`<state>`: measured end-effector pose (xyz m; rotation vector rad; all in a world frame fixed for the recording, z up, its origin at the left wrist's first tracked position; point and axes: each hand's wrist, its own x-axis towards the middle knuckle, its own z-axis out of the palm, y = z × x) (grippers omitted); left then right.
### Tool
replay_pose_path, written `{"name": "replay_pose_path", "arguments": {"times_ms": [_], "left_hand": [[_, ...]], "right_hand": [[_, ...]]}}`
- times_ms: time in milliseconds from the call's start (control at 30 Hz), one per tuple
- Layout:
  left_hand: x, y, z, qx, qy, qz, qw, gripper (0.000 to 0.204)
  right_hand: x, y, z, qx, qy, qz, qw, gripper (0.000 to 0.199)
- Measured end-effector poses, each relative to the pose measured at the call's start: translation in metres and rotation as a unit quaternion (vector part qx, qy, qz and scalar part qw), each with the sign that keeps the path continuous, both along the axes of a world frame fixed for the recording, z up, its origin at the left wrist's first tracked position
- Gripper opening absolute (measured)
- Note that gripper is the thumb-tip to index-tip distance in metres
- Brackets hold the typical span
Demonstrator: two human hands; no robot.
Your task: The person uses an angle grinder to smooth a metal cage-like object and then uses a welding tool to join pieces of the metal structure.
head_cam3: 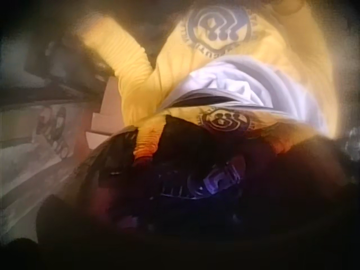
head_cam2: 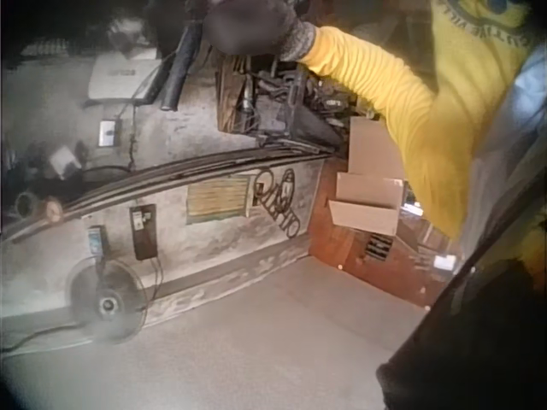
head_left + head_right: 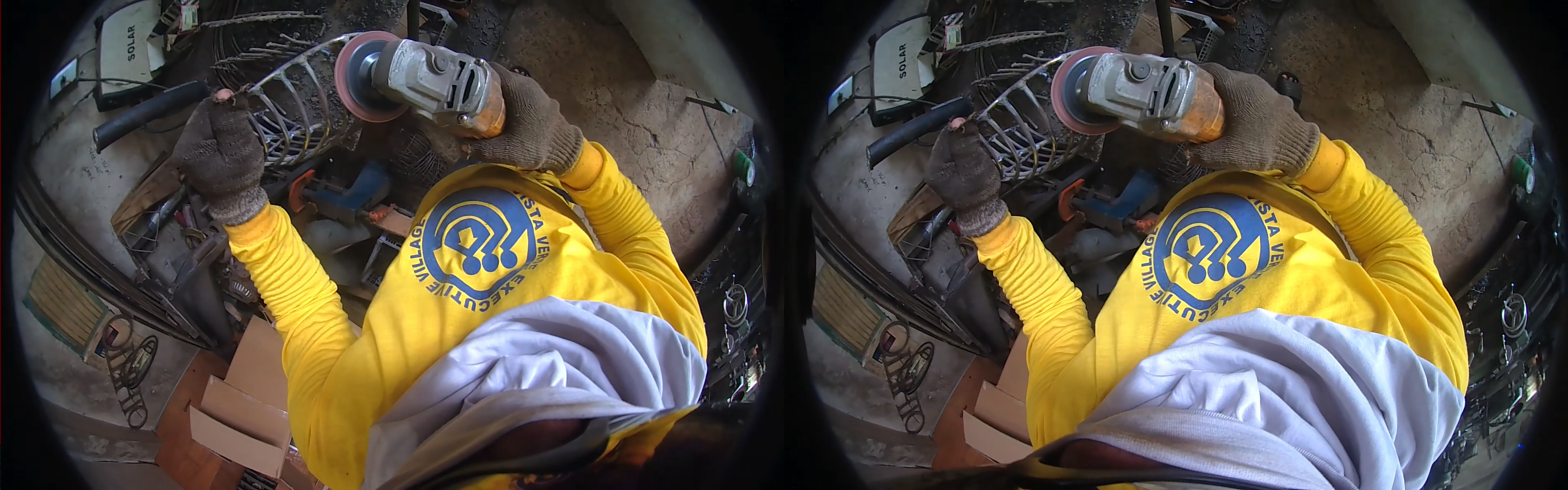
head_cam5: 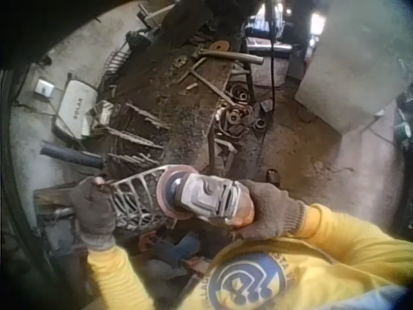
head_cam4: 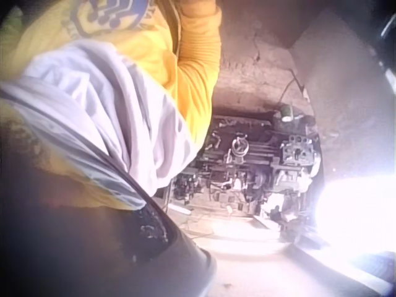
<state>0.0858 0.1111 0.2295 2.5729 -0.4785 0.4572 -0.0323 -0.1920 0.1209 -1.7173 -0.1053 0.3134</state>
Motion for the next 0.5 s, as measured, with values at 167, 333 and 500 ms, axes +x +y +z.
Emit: {"name": "replay_pose_path", "arguments": {"times_ms": [167,333,500], "left_hand": [[-0.007,-0.009,0.008,0.050,-0.008,-0.019,0.999,0.037],[-0.014,-0.005,0.010,0.035,0.018,-0.014,0.999,0.034],[-0.015,-0.014,0.010,0.049,-0.011,-0.044,0.998,0.031]], "right_hand": [[0.007,-0.007,0.005,-0.009,-0.004,0.018,1.000,0.084],[0.002,-0.019,0.021,-0.050,-0.017,0.063,0.997,0.085],[0.004,-0.018,0.031,-0.051,0.010,0.044,0.998,0.084]]}}
